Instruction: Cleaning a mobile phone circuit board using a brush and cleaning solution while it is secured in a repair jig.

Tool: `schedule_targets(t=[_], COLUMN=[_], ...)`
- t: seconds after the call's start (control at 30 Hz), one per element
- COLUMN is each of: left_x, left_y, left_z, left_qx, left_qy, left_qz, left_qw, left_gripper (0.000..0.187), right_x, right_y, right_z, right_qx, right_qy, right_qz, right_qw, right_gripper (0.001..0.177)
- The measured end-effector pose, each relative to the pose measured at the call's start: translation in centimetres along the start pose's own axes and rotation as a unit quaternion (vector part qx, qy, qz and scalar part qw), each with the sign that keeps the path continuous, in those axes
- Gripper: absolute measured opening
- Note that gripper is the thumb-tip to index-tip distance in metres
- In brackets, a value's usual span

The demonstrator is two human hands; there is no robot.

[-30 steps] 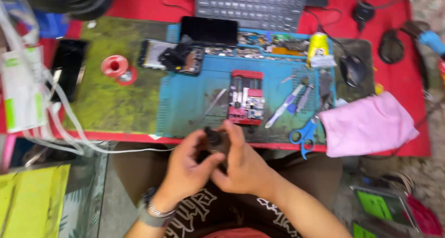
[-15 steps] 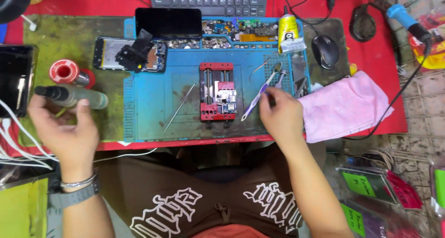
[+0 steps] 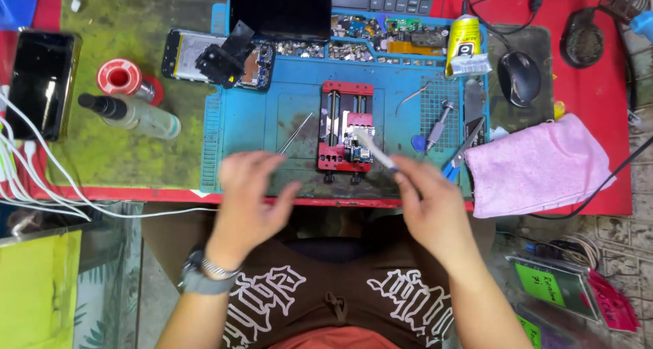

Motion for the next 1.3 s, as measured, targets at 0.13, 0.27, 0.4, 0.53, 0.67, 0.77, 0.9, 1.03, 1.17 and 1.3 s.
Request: schedule_targets(t=[0.13,0.27,0.4,0.53,0.67,0.77,0.9,1.03,1.17,1.3], left_x=[1.5,2.1,1.8,2.1,2.0,2.1,2.0,2.4,1.7,1.8], left_y=[5.4,7.7,7.0,6.6,6.6,6.7,6.9,6.7,7.1,6.9], left_z=[-1.3,-1.7,-1.5,-1.4,-1.4,-1.7,-1.5,-1.7,-1.2,-1.2], left_qx=[0.036,0.041,0.044,0.025,-0.017,-0.025,-0.013,-0.014,0.000,-0.001], left_qy=[-0.009,-0.007,0.001,0.000,0.006,0.009,0.011,0.013,0.016,0.018], left_qz=[0.090,0.158,0.101,0.099,0.112,0.119,0.120,0.125,0.089,0.068], left_qw=[0.995,0.987,0.994,0.995,0.994,0.993,0.993,0.992,0.996,0.998], left_gripper=[0.058,0.054,0.047,0.044,0.041,0.042,0.042,0.042,0.040,0.037], right_x=[-3.1,-5.1,-4.3,-5.7,-4.7,-5.3,-4.8,-5.4,-5.2,-6.9], right_y=[0.1,1.0,2.2,2.6,2.9,3.1,3.5,4.0,4.4,5.2], right_z=[-2.8,-4.7,-4.7,-3.9,-3.6,-2.9,-2.8,-2.2,-2.5,-0.4], right_qx=[-0.041,-0.035,-0.037,-0.079,-0.089,-0.141,-0.185,-0.177,-0.196,-0.217], right_qy=[0.148,0.166,0.093,0.081,0.074,0.064,0.084,0.087,0.048,0.011], right_qz=[0.022,0.054,0.028,0.068,0.065,0.042,0.044,0.026,-0.031,-0.052], right_qw=[0.988,0.984,0.995,0.991,0.991,0.987,0.978,0.980,0.979,0.975], right_gripper=[0.039,0.035,0.032,0.038,0.035,0.034,0.035,0.036,0.030,0.029])
Point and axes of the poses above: each hand's wrist, its own x-axis towards the middle knuckle, its own y-axis out of the palm, z = x × y, the point moved 9 cm from there along x, towards the middle knuckle, and after that the axes turned 8 degrees about x, right-handed, at the moved point
